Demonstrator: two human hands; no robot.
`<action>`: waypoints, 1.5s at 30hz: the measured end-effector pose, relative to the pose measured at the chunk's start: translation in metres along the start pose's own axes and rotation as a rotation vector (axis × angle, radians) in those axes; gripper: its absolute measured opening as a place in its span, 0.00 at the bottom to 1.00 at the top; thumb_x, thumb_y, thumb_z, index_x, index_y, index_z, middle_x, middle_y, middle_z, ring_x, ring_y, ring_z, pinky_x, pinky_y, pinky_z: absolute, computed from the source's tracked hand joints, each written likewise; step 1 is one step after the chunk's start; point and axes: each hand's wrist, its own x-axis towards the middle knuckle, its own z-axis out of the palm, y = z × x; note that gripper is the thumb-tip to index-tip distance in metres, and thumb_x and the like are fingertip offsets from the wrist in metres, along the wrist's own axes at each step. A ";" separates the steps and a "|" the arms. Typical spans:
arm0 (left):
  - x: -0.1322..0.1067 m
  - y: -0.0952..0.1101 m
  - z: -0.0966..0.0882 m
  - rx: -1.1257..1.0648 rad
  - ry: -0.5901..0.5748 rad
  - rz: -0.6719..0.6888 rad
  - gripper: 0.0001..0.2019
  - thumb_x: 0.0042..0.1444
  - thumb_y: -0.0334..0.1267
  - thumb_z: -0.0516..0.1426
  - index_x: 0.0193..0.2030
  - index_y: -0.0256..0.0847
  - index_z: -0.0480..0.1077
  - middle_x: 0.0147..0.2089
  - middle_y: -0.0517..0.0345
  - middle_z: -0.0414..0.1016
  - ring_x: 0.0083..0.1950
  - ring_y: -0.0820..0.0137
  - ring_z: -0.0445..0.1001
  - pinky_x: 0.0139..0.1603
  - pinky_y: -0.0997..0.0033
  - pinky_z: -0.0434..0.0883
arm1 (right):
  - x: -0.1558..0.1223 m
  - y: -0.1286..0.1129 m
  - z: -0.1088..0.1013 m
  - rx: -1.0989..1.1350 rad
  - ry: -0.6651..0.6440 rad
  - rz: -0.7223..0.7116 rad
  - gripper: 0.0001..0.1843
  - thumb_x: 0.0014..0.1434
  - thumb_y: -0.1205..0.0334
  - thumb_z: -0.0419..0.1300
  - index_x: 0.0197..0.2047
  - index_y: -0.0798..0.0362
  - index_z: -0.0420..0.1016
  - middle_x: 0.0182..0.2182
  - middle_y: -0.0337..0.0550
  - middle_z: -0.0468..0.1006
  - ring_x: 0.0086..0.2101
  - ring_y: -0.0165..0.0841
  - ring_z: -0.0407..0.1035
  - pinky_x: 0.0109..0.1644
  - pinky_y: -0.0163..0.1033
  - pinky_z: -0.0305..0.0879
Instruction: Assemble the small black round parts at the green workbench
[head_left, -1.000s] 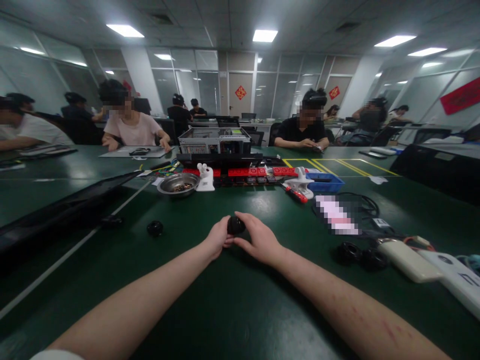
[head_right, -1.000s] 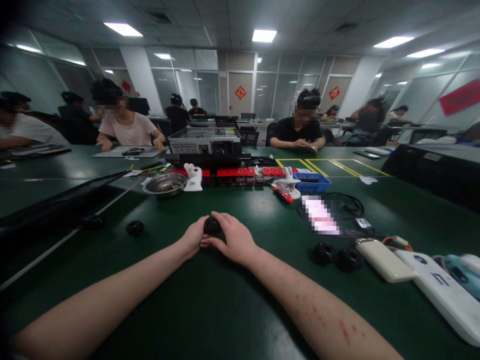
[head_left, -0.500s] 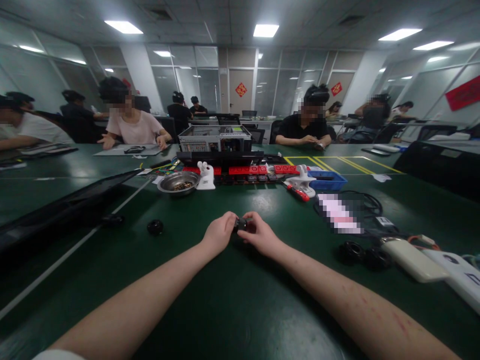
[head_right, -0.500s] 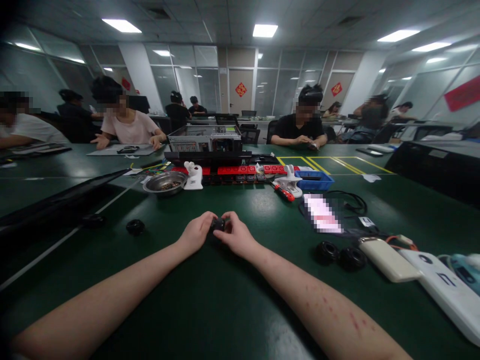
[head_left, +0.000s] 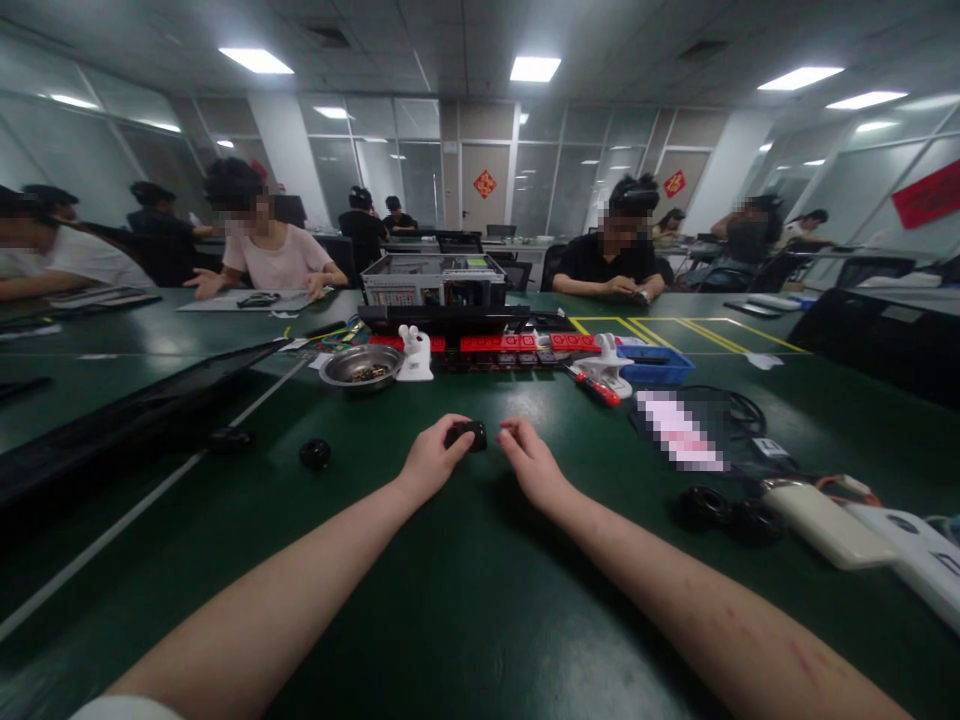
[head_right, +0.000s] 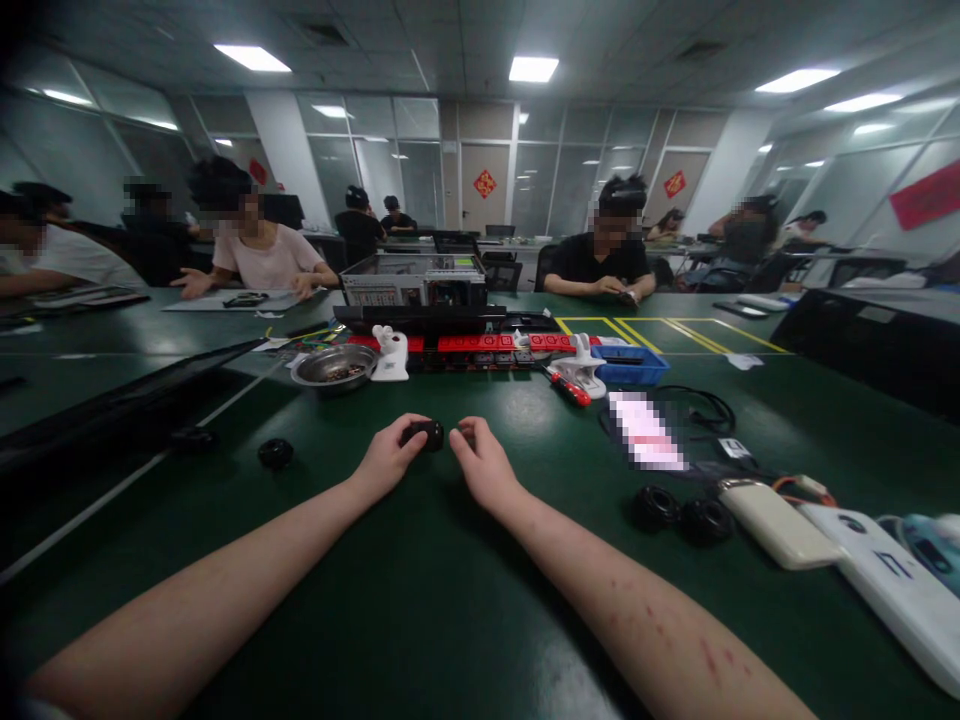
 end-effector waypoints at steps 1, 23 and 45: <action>-0.001 0.002 -0.002 0.050 -0.026 0.042 0.18 0.49 0.49 0.49 0.40 0.39 0.64 0.37 0.56 0.69 0.38 0.68 0.67 0.38 0.70 0.63 | 0.002 0.001 0.001 0.087 -0.056 0.116 0.22 0.55 0.46 0.39 0.38 0.56 0.61 0.27 0.44 0.70 0.25 0.30 0.65 0.30 0.38 0.64; 0.001 -0.001 0.013 -0.249 -0.034 -0.251 0.19 0.46 0.51 0.50 0.35 0.37 0.65 0.29 0.57 0.69 0.25 0.72 0.69 0.23 0.74 0.66 | -0.003 0.005 -0.003 -0.258 0.064 -0.228 0.24 0.53 0.51 0.50 0.49 0.56 0.58 0.41 0.48 0.68 0.40 0.34 0.62 0.43 0.41 0.59; 0.001 -0.001 0.017 -0.574 -0.224 -0.390 0.22 0.44 0.52 0.52 0.38 0.34 0.62 0.31 0.51 0.72 0.27 0.70 0.72 0.25 0.72 0.66 | -0.002 0.003 -0.011 -0.434 0.026 -0.460 0.24 0.49 0.57 0.57 0.50 0.52 0.60 0.43 0.47 0.66 0.43 0.38 0.59 0.47 0.45 0.56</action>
